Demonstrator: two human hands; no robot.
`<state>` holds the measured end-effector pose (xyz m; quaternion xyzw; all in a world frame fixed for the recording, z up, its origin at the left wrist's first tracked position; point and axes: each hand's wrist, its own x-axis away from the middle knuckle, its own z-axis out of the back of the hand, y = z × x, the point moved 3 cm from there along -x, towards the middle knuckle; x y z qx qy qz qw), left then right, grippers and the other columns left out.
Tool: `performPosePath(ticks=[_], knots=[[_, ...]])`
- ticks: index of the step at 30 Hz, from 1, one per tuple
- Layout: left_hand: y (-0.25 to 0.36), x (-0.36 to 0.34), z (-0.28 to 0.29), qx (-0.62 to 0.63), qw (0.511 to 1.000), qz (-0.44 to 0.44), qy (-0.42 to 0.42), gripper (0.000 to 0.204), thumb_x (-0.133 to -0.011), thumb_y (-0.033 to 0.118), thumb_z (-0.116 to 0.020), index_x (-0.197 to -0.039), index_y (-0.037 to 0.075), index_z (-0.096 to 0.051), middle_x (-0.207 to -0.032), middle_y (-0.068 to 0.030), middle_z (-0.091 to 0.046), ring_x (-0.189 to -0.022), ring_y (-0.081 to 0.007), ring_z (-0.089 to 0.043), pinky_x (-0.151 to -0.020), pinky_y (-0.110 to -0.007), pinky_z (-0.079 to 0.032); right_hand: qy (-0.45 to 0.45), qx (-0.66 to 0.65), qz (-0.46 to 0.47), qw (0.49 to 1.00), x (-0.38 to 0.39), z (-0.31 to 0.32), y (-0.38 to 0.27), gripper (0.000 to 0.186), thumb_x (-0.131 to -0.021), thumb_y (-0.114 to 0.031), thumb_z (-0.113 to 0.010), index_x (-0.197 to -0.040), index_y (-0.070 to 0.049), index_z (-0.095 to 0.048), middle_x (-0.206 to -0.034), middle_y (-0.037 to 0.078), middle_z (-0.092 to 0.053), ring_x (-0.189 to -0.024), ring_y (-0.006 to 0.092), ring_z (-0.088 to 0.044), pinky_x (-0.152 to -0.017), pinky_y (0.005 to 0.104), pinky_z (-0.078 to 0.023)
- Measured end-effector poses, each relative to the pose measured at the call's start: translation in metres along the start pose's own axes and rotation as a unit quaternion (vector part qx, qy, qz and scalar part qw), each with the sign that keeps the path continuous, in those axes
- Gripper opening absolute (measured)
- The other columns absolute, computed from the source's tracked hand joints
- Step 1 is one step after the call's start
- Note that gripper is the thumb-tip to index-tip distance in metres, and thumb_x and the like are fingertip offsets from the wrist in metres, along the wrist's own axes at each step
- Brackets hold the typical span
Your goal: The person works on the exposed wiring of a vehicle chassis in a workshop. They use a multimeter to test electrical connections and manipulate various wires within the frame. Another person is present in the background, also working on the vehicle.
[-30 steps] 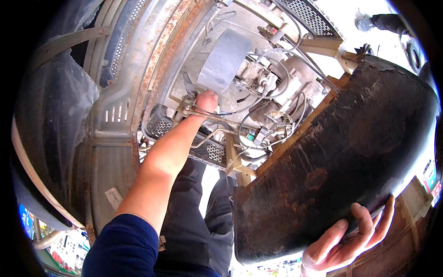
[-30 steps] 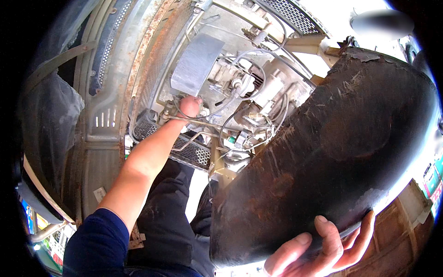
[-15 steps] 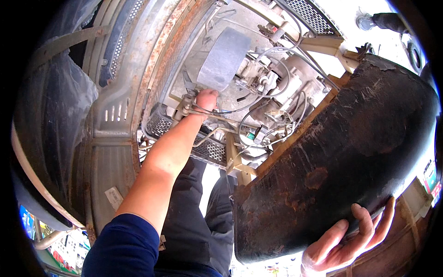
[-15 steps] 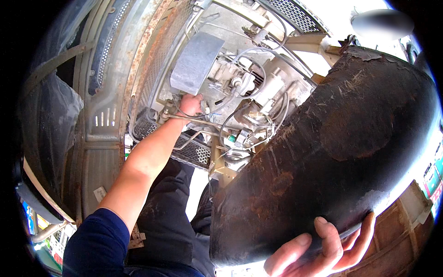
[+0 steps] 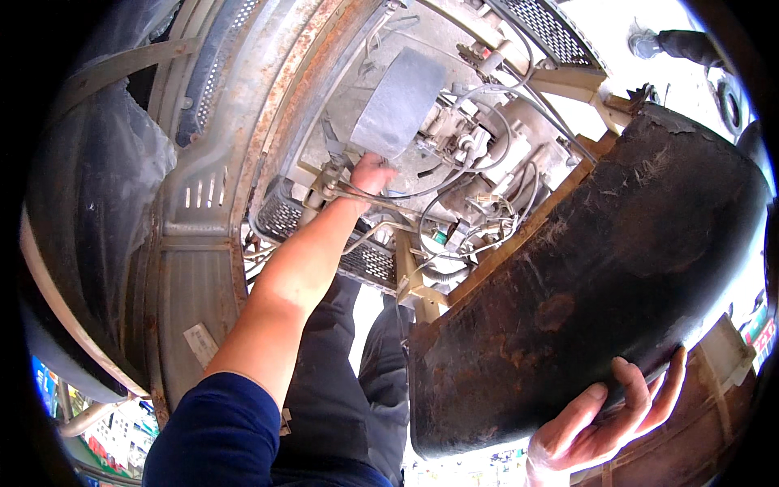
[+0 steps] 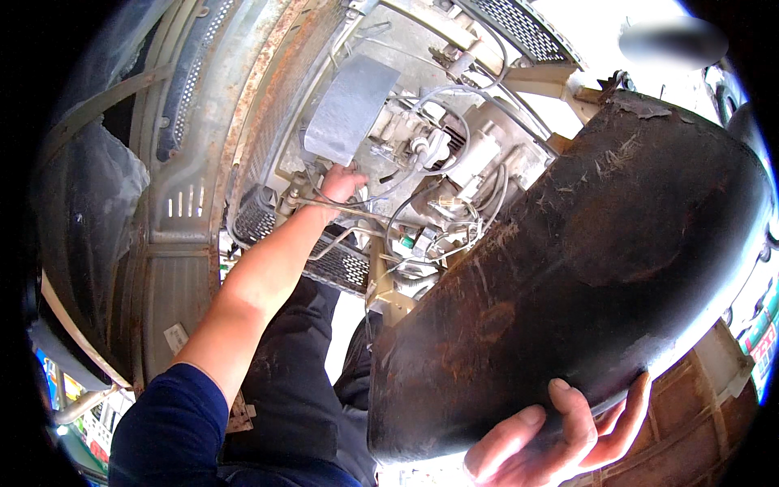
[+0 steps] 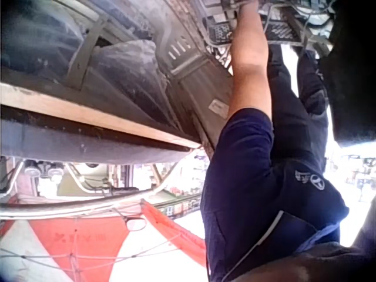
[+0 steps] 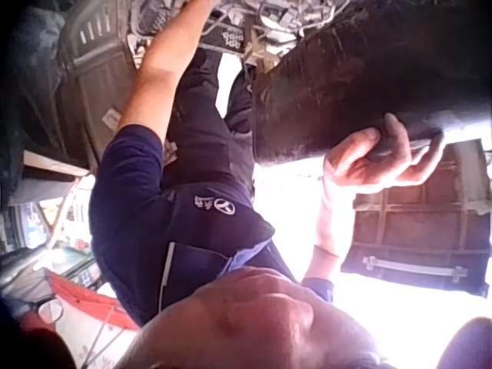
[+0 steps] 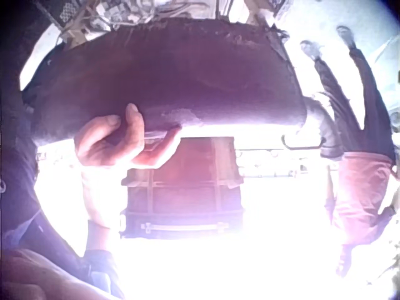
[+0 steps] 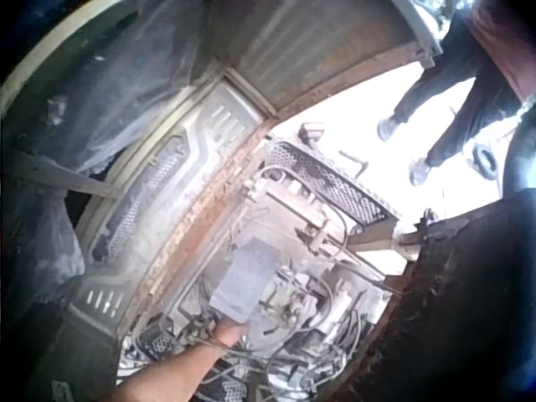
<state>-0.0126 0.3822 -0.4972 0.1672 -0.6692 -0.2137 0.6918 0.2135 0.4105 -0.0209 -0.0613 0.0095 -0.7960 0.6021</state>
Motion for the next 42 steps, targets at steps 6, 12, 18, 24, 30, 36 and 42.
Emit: performPosePath(ticks=[6, 12, 18, 24, 30, 36, 42], knots=[[0.012, 0.006, 0.011, -0.359, 0.911, -0.134, 0.152, 0.037, -0.067, 0.016, -0.07, -0.099, 0.0, -0.06, -0.095, -0.0228, -0.064, -0.088, -0.0394, -0.063, -0.079, -0.041, -0.049, 0.012, -0.012, -0.008, 1.0, 0.002, -0.001, -0.002, 0.03, -0.084, -0.009, -0.039, -0.111, -0.005, -0.053, -0.142, 0.02, -0.028, -0.126, 0.0343, -0.041, -0.102, 0.0454, -0.038], [-0.008, -0.006, 0.0, 0.115, 0.992, 0.003, 0.057, 0.019, -0.081, 0.008, -0.059, -0.096, -0.002, -0.06, -0.094, -0.0176, -0.064, -0.083, -0.0331, -0.065, -0.075, -0.04, -0.052, -0.003, 0.005, -0.001, 1.0, 0.001, 0.001, -0.005, 0.029, -0.085, -0.01, -0.039, -0.11, -0.005, -0.053, -0.142, 0.021, -0.027, -0.13, 0.0356, -0.036, -0.103, 0.0479, -0.036], [-0.007, 0.01, 0.002, 0.374, 0.918, 0.119, -0.054, 0.014, -0.092, 0.004, -0.049, -0.104, -0.001, -0.051, -0.102, -0.0138, -0.058, -0.095, -0.0256, -0.058, -0.082, -0.036, -0.05, -0.004, -0.002, -0.003, 1.0, 0.0, 0.001, -0.003, 0.028, -0.086, -0.011, -0.039, -0.109, -0.005, -0.053, -0.141, 0.022, -0.027, -0.13, 0.036, -0.035, -0.104, 0.049, -0.033], [-0.023, 0.002, 0.01, 0.455, 0.877, 0.152, -0.035, 0.019, -0.096, 0.009, -0.044, -0.113, 0.006, -0.053, -0.106, -0.0101, -0.059, -0.088, -0.021, -0.055, -0.079, -0.031, -0.047, -0.009, 0.039, -0.001, 0.999, 0.001, 0.002, -0.005, 0.027, -0.086, -0.012, -0.039, -0.109, -0.005, -0.053, -0.141, 0.021, -0.028, -0.13, 0.0353, -0.036, -0.104, 0.0494, -0.033], [-0.029, 0.002, 0.003, 0.452, 0.878, 0.159, -0.021, 0.021, -0.096, 0.011, -0.045, -0.115, 0.008, -0.053, -0.108, -0.0085, -0.059, -0.091, -0.0213, -0.056, -0.082, -0.033, -0.047, -0.019, -0.01, -0.031, 0.999, 0.002, 0.0, -0.003, 0.028, -0.086, -0.011, -0.038, -0.11, -0.006, -0.052, -0.141, 0.02, -0.027, -0.128, 0.0331, -0.039, -0.103, 0.0449, -0.035], [-0.024, 0.009, 0.004, 0.45, 0.88, 0.14, -0.054, 0.028, -0.095, 0.008, -0.045, -0.123, 0.007, -0.049, -0.114, -0.0093, -0.057, -0.101, -0.0241, -0.056, -0.086, -0.039, -0.048, -0.015, 0.003, -0.015, 1.0, 0.0, 0.0, 0.0, 0.029, -0.086, -0.01, -0.037, -0.111, -0.006, -0.052, -0.141, 0.02, -0.027, -0.122, 0.0303, -0.044, -0.099, 0.0419, -0.04], [-0.019, 0.008, 0.004, 0.418, 0.896, 0.14, -0.044, 0.027, -0.092, 0.008, -0.046, -0.118, 0.004, -0.051, -0.106, -0.0111, -0.059, -0.093, -0.0231, -0.058, -0.078, -0.037, -0.049, -0.008, -0.002, -0.006, 1.0, 0.0, 0.0, -0.005, 0.029, -0.085, -0.01, -0.037, -0.11, -0.005, -0.052, -0.142, 0.02, -0.026, -0.124, 0.0315, -0.042, -0.099, 0.0431, -0.04]])
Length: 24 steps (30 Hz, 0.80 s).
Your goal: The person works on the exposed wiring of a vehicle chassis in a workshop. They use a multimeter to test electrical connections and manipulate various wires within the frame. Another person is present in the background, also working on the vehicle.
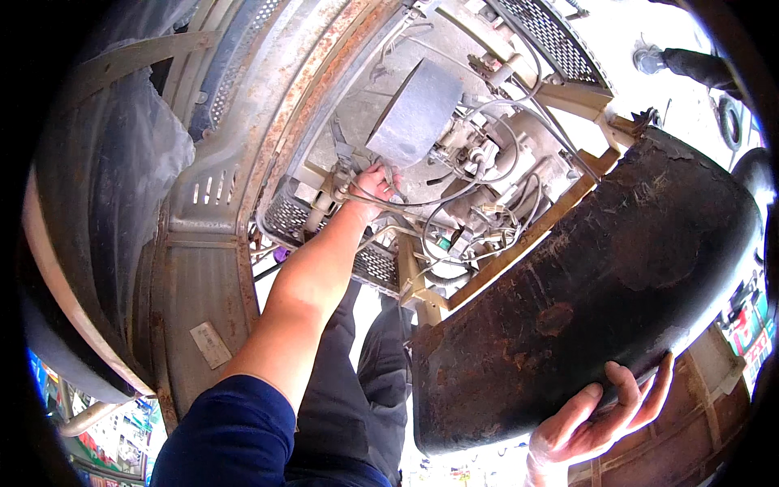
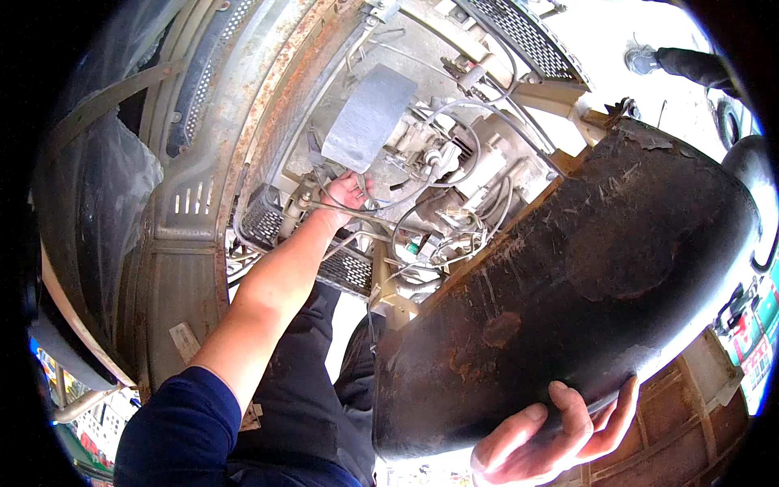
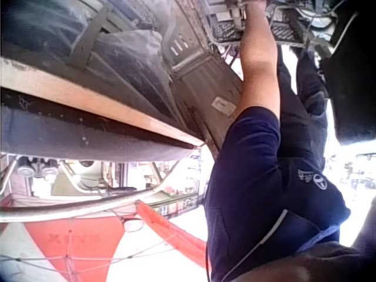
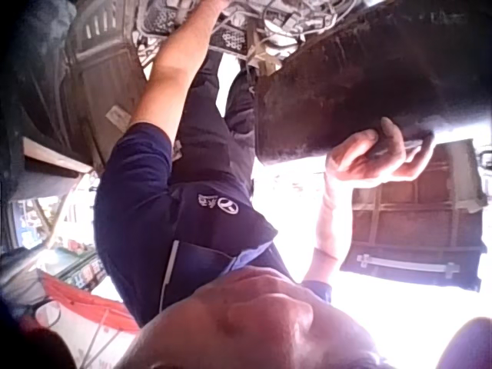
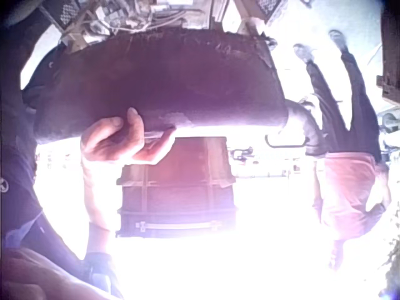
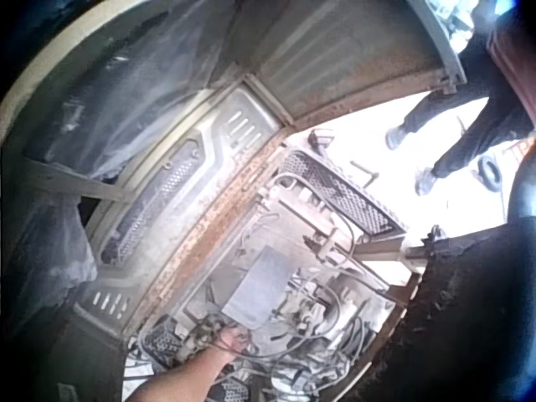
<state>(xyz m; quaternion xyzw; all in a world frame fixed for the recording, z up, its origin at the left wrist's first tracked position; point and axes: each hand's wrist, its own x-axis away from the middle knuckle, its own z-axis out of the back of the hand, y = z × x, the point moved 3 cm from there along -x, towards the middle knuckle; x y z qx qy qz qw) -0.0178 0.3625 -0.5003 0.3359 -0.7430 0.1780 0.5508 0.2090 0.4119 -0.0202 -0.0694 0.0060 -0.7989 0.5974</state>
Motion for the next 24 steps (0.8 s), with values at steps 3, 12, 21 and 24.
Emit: performPosePath(ticks=[3, 12, 21, 24], knots=[[0.007, -0.001, -0.013, -0.129, 0.987, -0.074, 0.067, 0.017, -0.087, 0.012, -0.052, -0.099, 0.0, -0.057, -0.088, -0.0128, -0.061, -0.077, -0.0216, -0.061, -0.064, -0.037, -0.049, 0.005, -0.001, 0.003, 1.0, 0.0, -0.001, 0.001, 0.029, -0.085, -0.01, -0.037, -0.109, -0.005, -0.052, -0.142, 0.02, -0.025, -0.124, 0.0324, -0.041, -0.099, 0.0432, -0.039], [-0.007, -0.018, -0.003, -0.39, 0.89, -0.17, 0.164, 0.013, -0.075, 0.008, -0.061, -0.081, -0.003, -0.062, -0.078, -0.0133, -0.063, -0.07, -0.022, -0.061, -0.06, -0.034, -0.045, 0.009, 0.001, 0.003, 1.0, -0.001, -0.001, -0.002, 0.027, -0.083, -0.009, -0.039, -0.105, -0.004, -0.053, -0.141, 0.022, -0.027, -0.126, 0.0343, -0.04, -0.101, 0.0446, -0.037], [0.007, 0.007, -0.003, -0.259, 0.964, -0.051, 0.038, 0.024, -0.079, -0.002, -0.063, -0.102, -0.001, -0.06, -0.089, -0.0097, -0.064, -0.078, -0.0192, -0.061, -0.065, -0.032, -0.047, 0.015, -0.022, -0.005, 1.0, -0.001, -0.001, 0.0, 0.027, -0.082, -0.007, -0.038, -0.105, -0.004, -0.054, -0.141, 0.022, -0.028, -0.127, 0.0351, -0.039, -0.101, 0.0446, -0.036], [0.005, 0.011, -0.004, -0.22, 0.974, -0.043, 0.04, 0.022, -0.081, -0.003, -0.061, -0.103, 0.001, -0.061, -0.09, -0.0092, -0.065, -0.077, -0.0188, -0.061, -0.066, -0.032, -0.048, 0.012, -0.003, -0.004, 1.0, -0.001, 0.0, -0.002, 0.028, -0.082, -0.006, -0.039, -0.105, -0.004, -0.053, -0.141, 0.021, -0.027, -0.127, 0.0351, -0.038, -0.101, 0.0449, -0.036]])
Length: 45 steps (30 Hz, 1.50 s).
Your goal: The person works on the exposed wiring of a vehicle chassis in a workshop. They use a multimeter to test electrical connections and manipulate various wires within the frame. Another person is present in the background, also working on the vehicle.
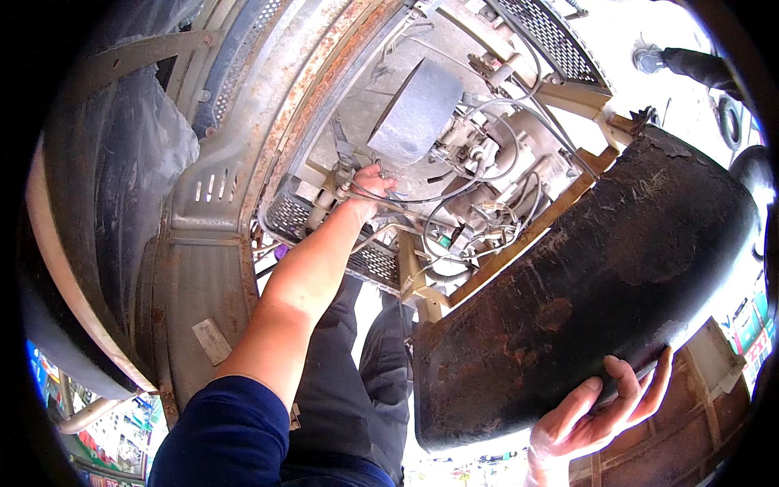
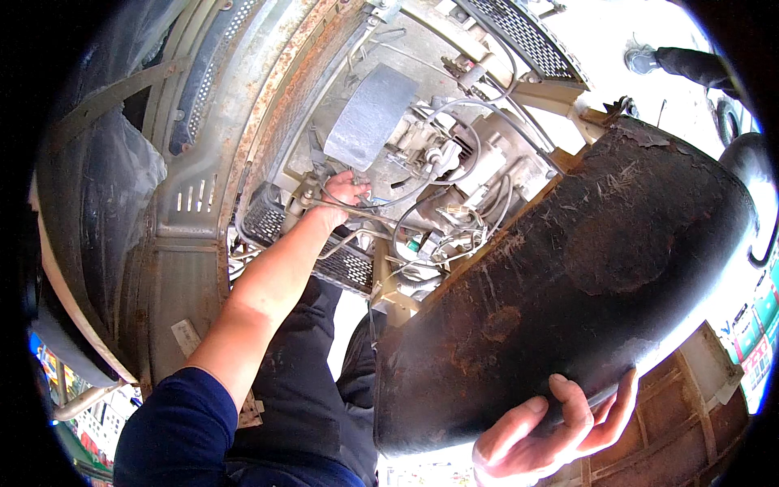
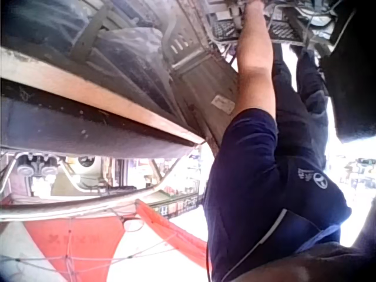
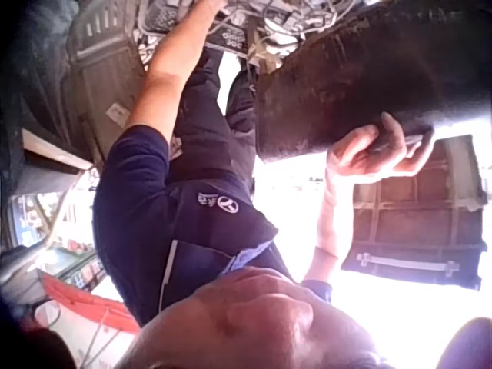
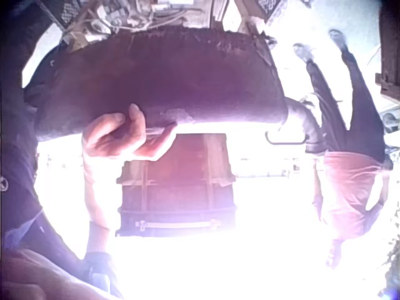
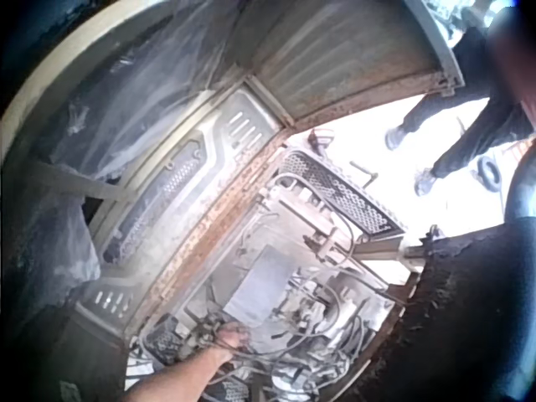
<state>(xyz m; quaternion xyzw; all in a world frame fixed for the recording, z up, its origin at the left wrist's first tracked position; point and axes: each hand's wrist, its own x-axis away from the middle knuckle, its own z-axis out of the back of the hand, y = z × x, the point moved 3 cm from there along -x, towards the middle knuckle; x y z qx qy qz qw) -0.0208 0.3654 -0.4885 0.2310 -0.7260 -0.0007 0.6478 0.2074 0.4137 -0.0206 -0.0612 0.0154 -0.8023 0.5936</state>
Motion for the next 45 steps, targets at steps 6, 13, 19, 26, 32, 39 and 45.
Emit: performPosePath(ticks=[6, 13, 19, 26, 32, 39, 45], knots=[[-0.009, -0.019, 0.01, -0.084, 0.995, -0.054, 0.018, 0.023, -0.078, -0.007, -0.057, -0.1, -0.001, -0.062, -0.091, -0.0098, -0.064, -0.078, -0.0186, -0.06, -0.069, -0.032, -0.047, -0.017, -0.017, 0.003, 1.0, 0.002, 0.0, 0.009, 0.027, -0.083, -0.007, -0.038, -0.105, -0.004, -0.053, -0.141, 0.022, -0.026, -0.13, 0.0354, -0.035, -0.103, 0.0457, -0.034], [-0.016, -0.041, 0.026, -0.252, 0.95, -0.161, 0.086, 0.028, -0.074, -0.008, -0.057, -0.101, -0.004, -0.06, -0.091, -0.0099, -0.063, -0.083, -0.0184, -0.058, -0.074, -0.03, -0.045, -0.02, -0.029, 0.014, 0.999, 0.001, -0.001, 0.008, 0.026, -0.084, -0.007, -0.038, -0.106, -0.003, -0.052, -0.141, 0.023, -0.025, -0.132, 0.0356, -0.031, -0.104, 0.0464, -0.033], [0.008, -0.006, 0.008, -0.18, 0.975, -0.129, -0.009, 0.032, -0.074, -0.011, -0.059, -0.105, -0.006, -0.059, -0.097, -0.0114, -0.064, -0.086, -0.0188, -0.059, -0.075, -0.03, -0.046, -0.028, -0.001, -0.004, 1.0, 0.0, 0.001, 0.004, 0.026, -0.084, -0.007, -0.038, -0.105, -0.003, -0.052, -0.14, 0.023, -0.026, -0.133, 0.0373, -0.03, -0.105, 0.047, -0.032], [-0.008, -0.021, 0.014, -0.166, 0.976, -0.139, 0.013, 0.043, -0.072, -0.013, -0.061, -0.114, -0.008, -0.055, -0.108, -0.0149, -0.064, -0.097, -0.0206, -0.06, -0.083, -0.031, -0.047, -0.008, -0.029, 0.007, 1.0, 0.002, 0.0, 0.008, 0.025, -0.084, -0.006, -0.038, -0.103, -0.003, -0.053, -0.139, 0.023, -0.027, -0.13, 0.036, -0.034, -0.104, 0.0457, -0.034], [-0.028, -0.046, 0.033, -0.248, 0.947, -0.185, 0.088, 0.048, -0.069, -0.012, -0.065, -0.117, -0.009, -0.054, -0.107, -0.0152, -0.064, -0.094, -0.0214, -0.061, -0.082, -0.031, -0.048, -0.011, -0.029, 0.012, 0.999, 0.001, -0.001, 0.008, 0.026, -0.084, -0.007, -0.038, -0.105, -0.004, -0.053, -0.14, 0.022, -0.028, -0.128, 0.0338, -0.037, -0.103, 0.0448, -0.035], [-0.008, -0.033, 0.018, -0.2, 0.968, -0.138, 0.063, 0.038, -0.074, -0.007, -0.065, -0.111, -0.009, -0.058, -0.102, -0.0156, -0.065, -0.089, -0.0217, -0.061, -0.081, -0.032, -0.048, -0.007, -0.01, 0.02, 1.0, 0.002, 0.0, 0.01, 0.026, -0.086, -0.009, -0.039, -0.107, -0.005, -0.053, -0.139, 0.022, -0.029, -0.129, 0.0345, -0.036, -0.103, 0.0458, -0.035], [-0.008, -0.023, 0.013, -0.196, 0.963, -0.156, 0.095, 0.039, -0.072, -0.006, -0.067, -0.111, -0.009, -0.059, -0.104, -0.0174, -0.064, -0.093, -0.0236, -0.061, -0.083, -0.033, -0.048, -0.012, 0.004, 0.025, 1.0, 0.002, 0.001, 0.008, 0.026, -0.086, -0.009, -0.039, -0.108, -0.005, -0.053, -0.138, 0.021, -0.03, -0.13, 0.0358, -0.035, -0.104, 0.0463, -0.035]])
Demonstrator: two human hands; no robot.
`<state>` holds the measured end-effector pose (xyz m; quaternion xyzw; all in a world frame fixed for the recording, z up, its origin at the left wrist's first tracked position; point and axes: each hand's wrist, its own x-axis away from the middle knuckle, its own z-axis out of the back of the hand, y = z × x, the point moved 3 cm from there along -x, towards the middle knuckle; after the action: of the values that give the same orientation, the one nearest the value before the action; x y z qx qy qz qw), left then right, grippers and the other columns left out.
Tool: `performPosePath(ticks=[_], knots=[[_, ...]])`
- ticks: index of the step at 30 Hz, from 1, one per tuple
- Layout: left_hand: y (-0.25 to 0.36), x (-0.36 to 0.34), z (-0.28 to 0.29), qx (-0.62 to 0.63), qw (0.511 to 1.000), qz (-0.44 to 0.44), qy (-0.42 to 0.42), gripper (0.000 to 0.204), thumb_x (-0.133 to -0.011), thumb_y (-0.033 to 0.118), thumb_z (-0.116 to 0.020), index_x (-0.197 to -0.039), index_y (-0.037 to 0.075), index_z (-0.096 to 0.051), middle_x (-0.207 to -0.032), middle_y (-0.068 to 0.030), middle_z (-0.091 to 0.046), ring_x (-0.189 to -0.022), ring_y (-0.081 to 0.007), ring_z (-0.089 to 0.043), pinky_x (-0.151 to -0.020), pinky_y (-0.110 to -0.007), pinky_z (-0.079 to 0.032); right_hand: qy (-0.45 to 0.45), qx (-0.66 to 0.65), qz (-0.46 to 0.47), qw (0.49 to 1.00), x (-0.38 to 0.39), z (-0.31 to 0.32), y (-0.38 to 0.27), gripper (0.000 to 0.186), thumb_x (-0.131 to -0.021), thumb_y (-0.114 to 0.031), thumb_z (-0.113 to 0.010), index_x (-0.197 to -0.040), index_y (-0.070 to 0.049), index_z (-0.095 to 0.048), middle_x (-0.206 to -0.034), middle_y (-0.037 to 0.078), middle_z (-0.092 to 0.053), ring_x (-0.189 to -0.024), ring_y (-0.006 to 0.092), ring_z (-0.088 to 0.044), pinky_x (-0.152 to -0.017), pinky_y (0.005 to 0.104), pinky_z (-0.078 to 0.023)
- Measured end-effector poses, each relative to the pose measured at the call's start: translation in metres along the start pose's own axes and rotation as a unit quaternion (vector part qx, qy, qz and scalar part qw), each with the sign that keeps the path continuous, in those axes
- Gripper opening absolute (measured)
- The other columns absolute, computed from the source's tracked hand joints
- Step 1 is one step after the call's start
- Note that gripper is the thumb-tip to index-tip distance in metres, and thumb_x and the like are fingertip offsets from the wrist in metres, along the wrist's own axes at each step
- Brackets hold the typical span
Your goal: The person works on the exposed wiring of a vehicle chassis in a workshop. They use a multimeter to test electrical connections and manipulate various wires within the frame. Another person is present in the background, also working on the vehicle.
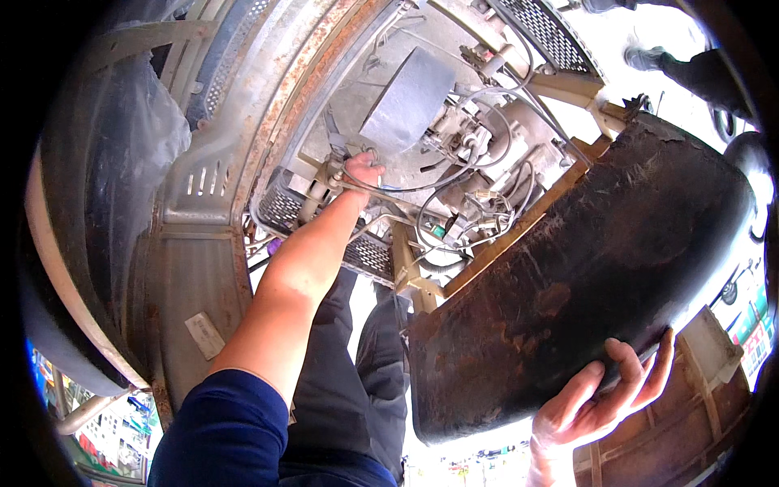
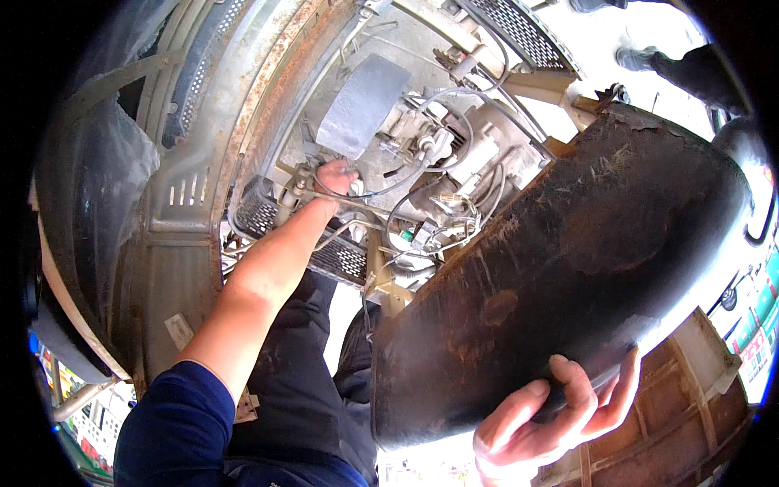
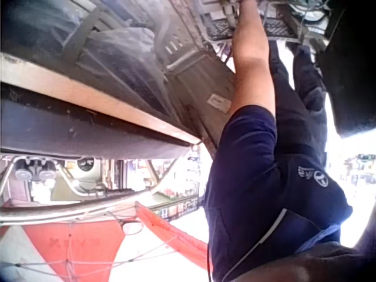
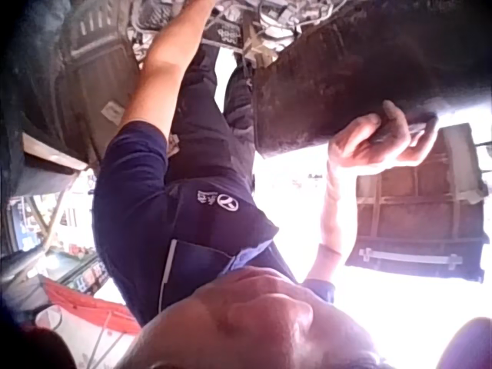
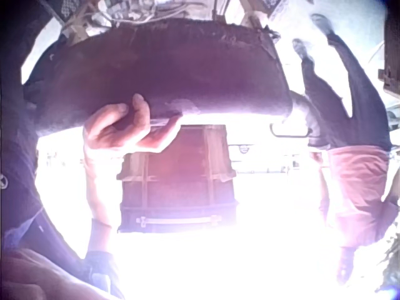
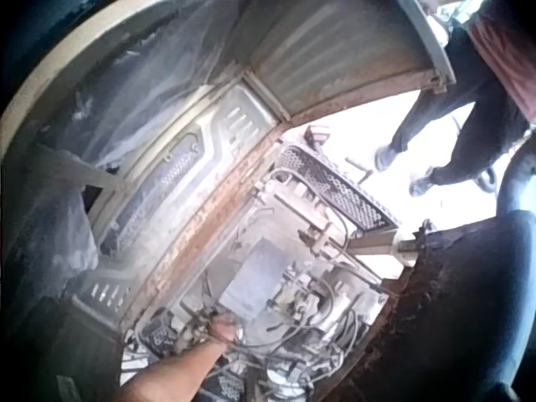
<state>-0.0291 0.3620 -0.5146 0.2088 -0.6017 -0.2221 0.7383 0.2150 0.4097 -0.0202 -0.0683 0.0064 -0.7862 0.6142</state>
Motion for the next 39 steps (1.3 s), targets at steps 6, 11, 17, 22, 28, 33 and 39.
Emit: performPosePath(ticks=[6, 11, 17, 22, 28, 33, 39], knots=[[0.016, 0.008, -0.003, -0.008, 1.0, 0.008, 0.003, 0.042, -0.072, -0.006, -0.069, -0.112, -0.01, -0.057, -0.106, -0.0185, -0.064, -0.095, -0.0246, -0.061, -0.083, -0.034, -0.048, 0.005, -0.039, -0.022, 0.999, 0.001, -0.002, 0.001, 0.027, -0.085, -0.007, -0.039, -0.106, -0.005, -0.054, -0.138, 0.022, -0.03, -0.131, 0.036, -0.034, -0.103, 0.0469, -0.035], [-0.028, -0.017, 0.008, 0.0, 1.0, -0.002, 0.028, 0.036, -0.071, 0.001, -0.07, -0.107, -0.002, -0.062, -0.104, -0.0125, -0.065, -0.094, -0.0215, -0.06, -0.083, -0.034, -0.047, 0.001, -0.039, -0.011, 0.999, -0.001, 0.0, -0.002, 0.026, -0.082, -0.006, -0.04, -0.104, -0.004, -0.055, -0.138, 0.023, -0.029, -0.132, 0.0368, -0.032, -0.104, 0.0473, -0.031], [0.014, 0.006, -0.002, 0.068, 0.998, 0.007, 0.003, 0.032, -0.084, 0.002, -0.059, -0.114, -0.008, -0.054, -0.098, -0.0147, -0.063, -0.088, -0.0233, -0.063, -0.075, -0.033, -0.05, 0.007, -0.046, -0.019, 0.999, -0.001, -0.001, 0.002, 0.024, -0.082, -0.006, -0.041, -0.101, -0.003, -0.054, -0.137, 0.023, -0.03, -0.132, 0.0377, -0.03, -0.104, 0.0476, -0.03], [0.023, 0.009, 0.003, 0.241, 0.963, 0.102, -0.067, 0.026, -0.093, 0.011, -0.049, -0.115, -0.004, -0.051, -0.1, -0.0104, -0.058, -0.091, -0.0248, -0.062, -0.075, -0.034, -0.05, -0.003, -0.025, -0.013, 1.0, -0.001, -0.001, 0.001, 0.024, -0.083, -0.005, -0.039, -0.102, -0.003, -0.054, -0.137, 0.024, -0.029, -0.132, 0.0379, -0.03, -0.104, 0.0482, -0.032], [0.003, -0.002, 0.001, 0.342, 0.929, 0.113, -0.081, 0.021, -0.094, 0.014, -0.048, -0.11, 0.002, -0.053, -0.101, -0.009, -0.057, -0.087, -0.0229, -0.059, -0.083, -0.037, -0.047, 0.0, -0.021, -0.006, 1.0, -0.002, 0.0, -0.001, 0.025, -0.083, -0.005, -0.039, -0.103, -0.003, -0.054, -0.137, 0.024, -0.029, -0.131, 0.037, -0.032, -0.103, 0.0472, -0.034], [0.012, -0.002, -0.006, 0.36, 0.924, 0.12, -0.055, 0.009, -0.081, 0.022, -0.064, -0.086, 0.017, -0.058, -0.078, 0.0028, -0.056, -0.069, -0.0105, -0.054, -0.057, -0.027, -0.044, 0.006, -0.023, -0.007, 1.0, -0.002, 0.0, -0.001, 0.025, -0.084, -0.006, -0.039, -0.103, -0.003, -0.055, -0.138, 0.023, -0.03, -0.131, 0.0369, -0.033, -0.103, 0.0475, -0.034], [0.019, 0.002, -0.005, 0.26, 0.953, 0.156, -0.024, 0.021, -0.085, 0.027, -0.059, -0.102, 0.015, -0.057, -0.091, 0.0012, -0.057, -0.08, -0.0111, -0.055, -0.069, -0.03, -0.047, 0.018, -0.031, 0.001, 0.999, -0.001, -0.003, 0.003, 0.026, -0.085, -0.008, -0.038, -0.105, -0.004, -0.055, -0.138, 0.022, -0.031, -0.129, 0.0357, -0.036, -0.102, 0.0464, -0.037]])
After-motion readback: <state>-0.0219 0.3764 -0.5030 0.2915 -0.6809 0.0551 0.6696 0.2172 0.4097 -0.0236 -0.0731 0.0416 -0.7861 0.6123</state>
